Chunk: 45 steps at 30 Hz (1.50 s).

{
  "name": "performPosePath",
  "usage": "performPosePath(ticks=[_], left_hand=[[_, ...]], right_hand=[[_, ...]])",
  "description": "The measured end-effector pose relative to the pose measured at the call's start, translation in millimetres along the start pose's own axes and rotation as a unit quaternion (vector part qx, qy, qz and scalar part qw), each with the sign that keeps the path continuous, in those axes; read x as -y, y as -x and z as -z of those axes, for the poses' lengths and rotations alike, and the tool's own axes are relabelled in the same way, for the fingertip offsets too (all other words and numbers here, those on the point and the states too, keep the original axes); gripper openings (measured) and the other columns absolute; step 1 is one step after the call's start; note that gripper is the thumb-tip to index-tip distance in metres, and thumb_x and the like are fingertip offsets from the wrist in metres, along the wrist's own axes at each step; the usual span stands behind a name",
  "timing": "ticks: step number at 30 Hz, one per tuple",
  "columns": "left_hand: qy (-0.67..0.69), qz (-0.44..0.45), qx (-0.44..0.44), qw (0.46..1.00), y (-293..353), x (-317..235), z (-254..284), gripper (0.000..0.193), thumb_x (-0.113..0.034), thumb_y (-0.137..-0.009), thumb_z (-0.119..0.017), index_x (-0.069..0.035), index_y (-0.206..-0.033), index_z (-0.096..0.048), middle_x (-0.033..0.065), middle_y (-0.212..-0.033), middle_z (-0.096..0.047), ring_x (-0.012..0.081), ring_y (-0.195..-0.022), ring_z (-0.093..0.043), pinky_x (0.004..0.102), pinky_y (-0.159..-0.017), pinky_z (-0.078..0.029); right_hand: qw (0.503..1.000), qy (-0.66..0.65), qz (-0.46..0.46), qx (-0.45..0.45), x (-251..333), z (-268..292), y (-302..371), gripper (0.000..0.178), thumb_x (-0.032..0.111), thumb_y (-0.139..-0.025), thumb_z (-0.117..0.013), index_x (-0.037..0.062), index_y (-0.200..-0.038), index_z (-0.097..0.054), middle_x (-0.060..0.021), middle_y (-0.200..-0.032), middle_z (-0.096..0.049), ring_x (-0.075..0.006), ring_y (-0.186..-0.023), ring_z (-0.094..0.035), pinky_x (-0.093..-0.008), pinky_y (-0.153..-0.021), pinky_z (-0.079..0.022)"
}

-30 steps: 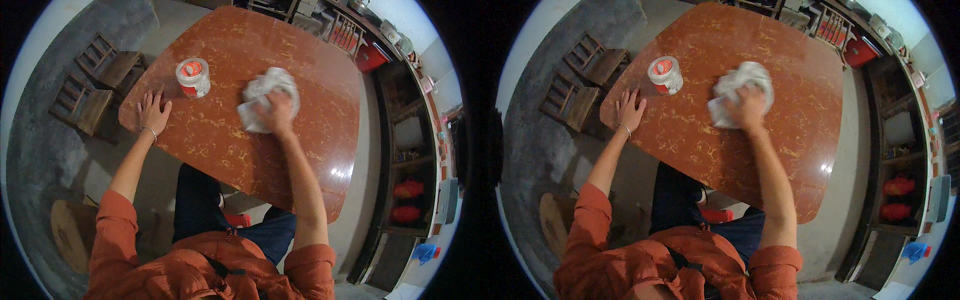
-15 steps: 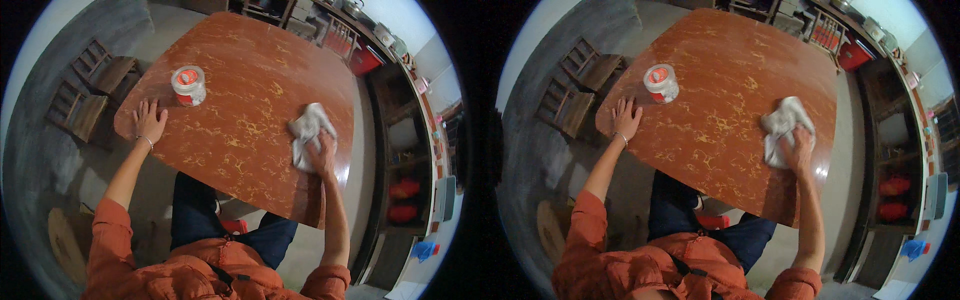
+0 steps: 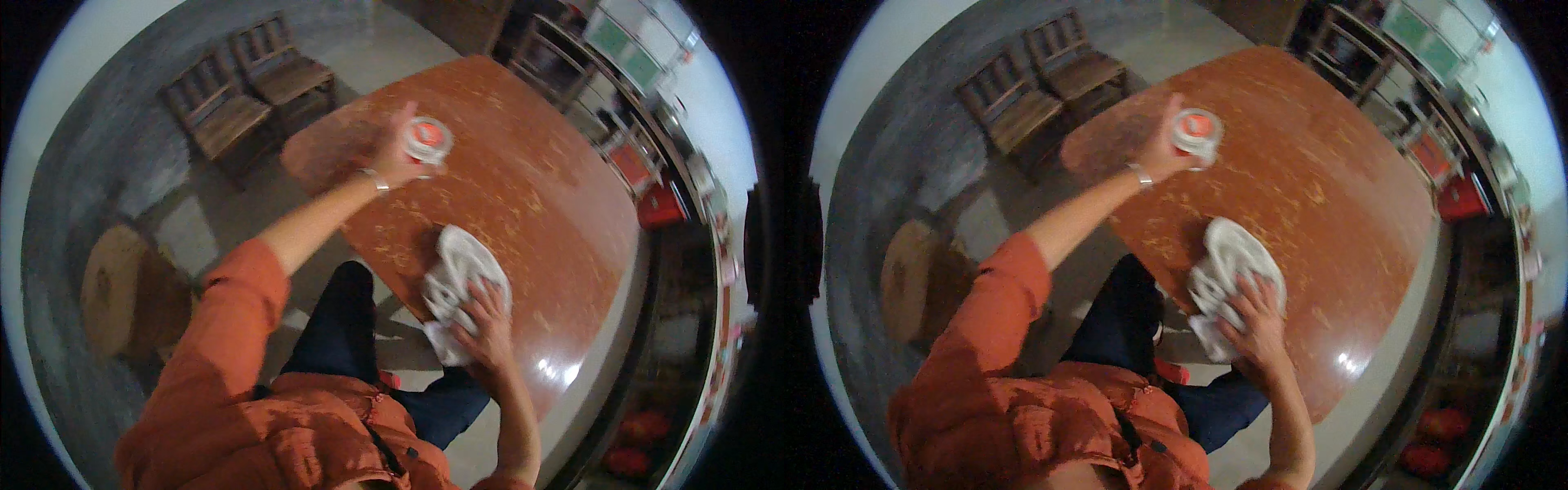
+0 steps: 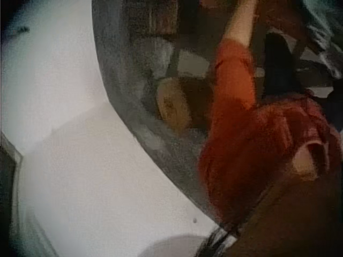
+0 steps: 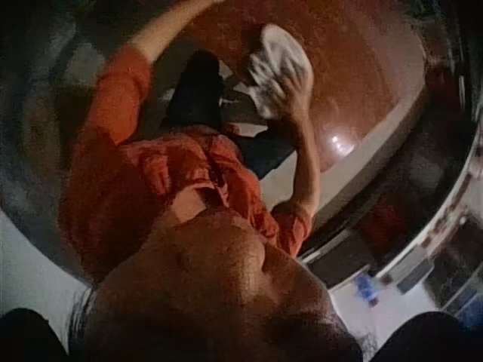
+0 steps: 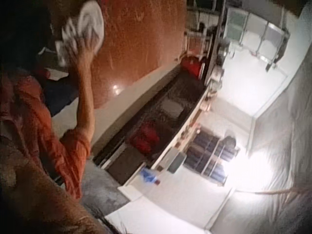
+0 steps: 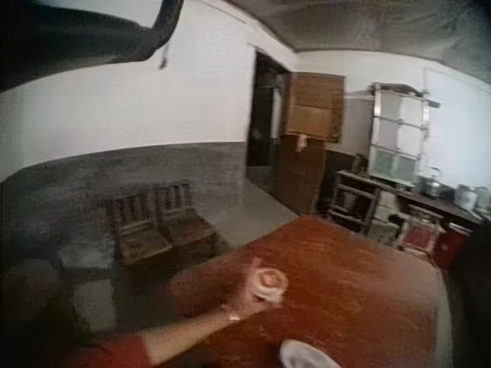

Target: The person wipes a white countertop with a cloth, moving a pink thermos and other items aside. They then move to a large reddish-brown table and wipe its surface thoroughly with the same cloth.

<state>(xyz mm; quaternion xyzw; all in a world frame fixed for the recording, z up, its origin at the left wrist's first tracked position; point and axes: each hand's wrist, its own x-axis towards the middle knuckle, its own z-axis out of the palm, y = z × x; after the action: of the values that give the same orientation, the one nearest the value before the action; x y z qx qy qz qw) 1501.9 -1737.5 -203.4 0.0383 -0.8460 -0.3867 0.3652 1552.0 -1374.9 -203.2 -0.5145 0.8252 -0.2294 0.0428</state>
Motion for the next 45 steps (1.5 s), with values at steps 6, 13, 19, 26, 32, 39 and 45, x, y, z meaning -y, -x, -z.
performPosePath(ticks=[6, 13, 19, 26, 32, 39, 45], left_hand=[[0.002, 0.052, -0.063, 0.997, -5, 19, -33, 0.075, -0.029, -0.051, -0.085, -0.012, -0.119, -0.057, 0.0166, -0.128, -0.045, 0.0343, -0.121, -0.042, 0.0426, -0.101, -0.038], [-0.018, -0.044, -0.160, 0.986, 12, 3, 54, 0.075, -0.033, -0.053, -0.085, -0.011, -0.120, -0.057, 0.0128, -0.121, -0.053, 0.0334, -0.118, -0.045, 0.0404, -0.101, -0.037], [-0.328, 0.027, -0.242, 0.913, 100, -25, 298, 0.068, -0.030, -0.057, -0.087, -0.008, -0.115, -0.059, 0.0115, -0.115, -0.054, 0.0294, -0.111, -0.050, 0.0398, -0.098, -0.041], [-0.419, 0.197, -0.275, 0.842, 240, -38, 478, 0.069, -0.031, -0.058, -0.083, -0.012, -0.120, -0.059, 0.0114, -0.111, -0.057, 0.0305, -0.109, -0.049, 0.0406, -0.095, -0.041], [-0.513, 0.280, -0.219, 0.781, 268, -43, 483, 0.067, -0.030, -0.066, -0.080, -0.007, -0.124, -0.057, 0.0146, -0.110, -0.064, 0.0227, -0.101, -0.062, 0.0374, -0.079, -0.052], [-0.525, 0.296, -0.266, 0.752, 347, -22, 517, 0.067, -0.023, -0.067, -0.080, 0.000, -0.125, -0.054, 0.0171, -0.120, -0.060, 0.0269, -0.104, -0.061, 0.0356, -0.088, -0.049], [-0.619, 0.322, -0.243, 0.674, 330, -61, 485, 0.083, -0.039, -0.064, -0.081, -0.010, -0.134, -0.046, 0.0187, -0.128, -0.050, 0.0356, -0.128, -0.038, 0.0438, -0.102, -0.036]], right_hand=[[0.970, -0.039, -0.118, -0.208, -132, 18, 69, 0.047, 0.015, -0.083, -0.066, 0.0003, -0.125, -0.052, -0.0211, -0.133, -0.047, -0.0374, -0.125, -0.042, -0.0457, -0.104, -0.034], [0.974, -0.001, -0.096, -0.207, -122, -3, -71, 0.033, 0.014, -0.083, -0.066, -0.0023, -0.111, -0.060, -0.0186, -0.108, -0.060, -0.0310, -0.106, -0.053, -0.0378, -0.091, -0.042], [0.993, 0.033, 0.110, 0.024, -5, -7, -43, 0.054, 0.007, -0.075, -0.067, 0.0029, -0.126, -0.050, -0.0165, -0.142, -0.042, -0.0391, -0.131, -0.037, -0.0466, -0.111, -0.024], [0.970, -0.027, -0.156, -0.186, -174, 24, -48, 0.048, 0.019, -0.088, -0.059, -0.0046, -0.129, -0.049, -0.0197, -0.133, -0.048, -0.0352, -0.120, -0.047, -0.0425, -0.100, -0.037], [0.977, -0.019, -0.073, -0.198, -129, -22, -141, 0.041, 0.019, -0.081, -0.065, -0.0020, -0.115, -0.056, -0.0198, -0.128, -0.052, -0.0367, -0.115, -0.049, -0.0465, -0.101, -0.036], [0.990, -0.021, 0.141, 0.014, -17, -17, -52, 0.037, 0.013, -0.072, -0.073, 0.0038, -0.106, -0.061, -0.0193, -0.138, -0.047, -0.0418, -0.118, -0.046, -0.0503, -0.106, -0.029], [0.967, 0.075, -0.099, -0.221, -131, 2, -105, 0.040, 0.014, -0.081, -0.066, -0.0061, -0.114, -0.058, -0.0227, -0.114, -0.058, -0.0383, -0.106, -0.052, -0.0444, -0.094, -0.040]])
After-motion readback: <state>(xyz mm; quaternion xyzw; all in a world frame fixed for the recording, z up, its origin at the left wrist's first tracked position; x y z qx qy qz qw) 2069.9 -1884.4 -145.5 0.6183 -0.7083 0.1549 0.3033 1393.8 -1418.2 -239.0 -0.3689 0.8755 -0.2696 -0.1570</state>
